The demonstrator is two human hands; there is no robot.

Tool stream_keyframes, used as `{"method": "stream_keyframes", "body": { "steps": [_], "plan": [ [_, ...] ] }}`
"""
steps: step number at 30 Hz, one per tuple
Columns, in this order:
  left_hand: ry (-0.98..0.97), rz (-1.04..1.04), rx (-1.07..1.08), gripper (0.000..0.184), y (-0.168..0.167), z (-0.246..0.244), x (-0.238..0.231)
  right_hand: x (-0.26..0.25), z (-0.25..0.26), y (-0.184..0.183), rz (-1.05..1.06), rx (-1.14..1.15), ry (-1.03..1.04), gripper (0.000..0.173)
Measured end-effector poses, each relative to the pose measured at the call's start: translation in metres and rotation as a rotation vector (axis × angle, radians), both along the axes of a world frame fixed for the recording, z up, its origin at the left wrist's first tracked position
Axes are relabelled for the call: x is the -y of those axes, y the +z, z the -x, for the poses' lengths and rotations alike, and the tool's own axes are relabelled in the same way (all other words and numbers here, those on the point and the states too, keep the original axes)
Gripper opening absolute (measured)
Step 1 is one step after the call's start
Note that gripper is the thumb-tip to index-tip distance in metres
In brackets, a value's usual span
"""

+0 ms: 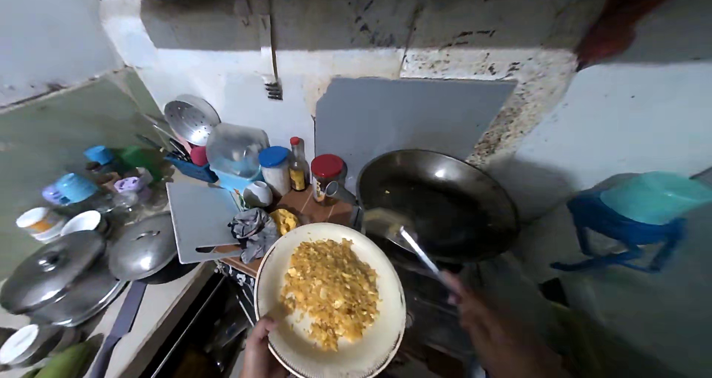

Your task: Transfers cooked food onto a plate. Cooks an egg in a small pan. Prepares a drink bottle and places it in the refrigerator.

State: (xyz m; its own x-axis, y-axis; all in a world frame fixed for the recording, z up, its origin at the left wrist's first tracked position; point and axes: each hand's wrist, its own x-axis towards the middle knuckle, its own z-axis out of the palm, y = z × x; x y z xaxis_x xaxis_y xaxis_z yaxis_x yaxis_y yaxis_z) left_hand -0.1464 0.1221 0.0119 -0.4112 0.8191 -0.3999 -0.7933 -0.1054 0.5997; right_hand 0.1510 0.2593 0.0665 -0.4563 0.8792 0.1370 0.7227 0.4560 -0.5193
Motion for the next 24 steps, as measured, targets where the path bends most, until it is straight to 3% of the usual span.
{"method": "stream_keyframes", "body": {
  "steps": [3, 6, 9, 12, 15, 20, 24],
  "plan": [
    [0.011, 0.008, -0.015, 0.026, 0.002, -0.005, -0.003, -0.058, 0.005, 0.049, 0.159, 0.322, -0.185, 0.048],
    [-0.019, 0.013, -0.028, 0.027, -0.003, -0.011, -0.007, -0.104, 0.017, 0.065, 0.382, 0.534, -0.198, 0.046],
    [-0.021, 0.029, -0.010, 0.028, -0.006, -0.018, -0.009, -0.102, 0.013, 0.076, 0.451, 0.454, -0.101, 0.042],
    [-0.007, 0.057, 0.004, 0.029, -0.004, -0.024, -0.009, -0.063, -0.010, 0.085, 0.303, 0.286, -0.029, 0.042],
    [-0.002, 0.033, 0.028, 0.030, -0.004, -0.025, -0.006, -0.016, -0.024, 0.062, 0.117, 0.044, 0.081, 0.045],
    [0.035, 0.002, 0.075, 0.031, -0.002, -0.021, 0.010, 0.038, 0.005, -0.033, 0.107, -0.234, 0.167, 0.042],
    [0.114, 0.035, 0.047, 0.032, 0.002, -0.013, 0.031, 0.030, 0.025, -0.014, -0.012, -0.071, 0.246, 0.043]
  ]
}}
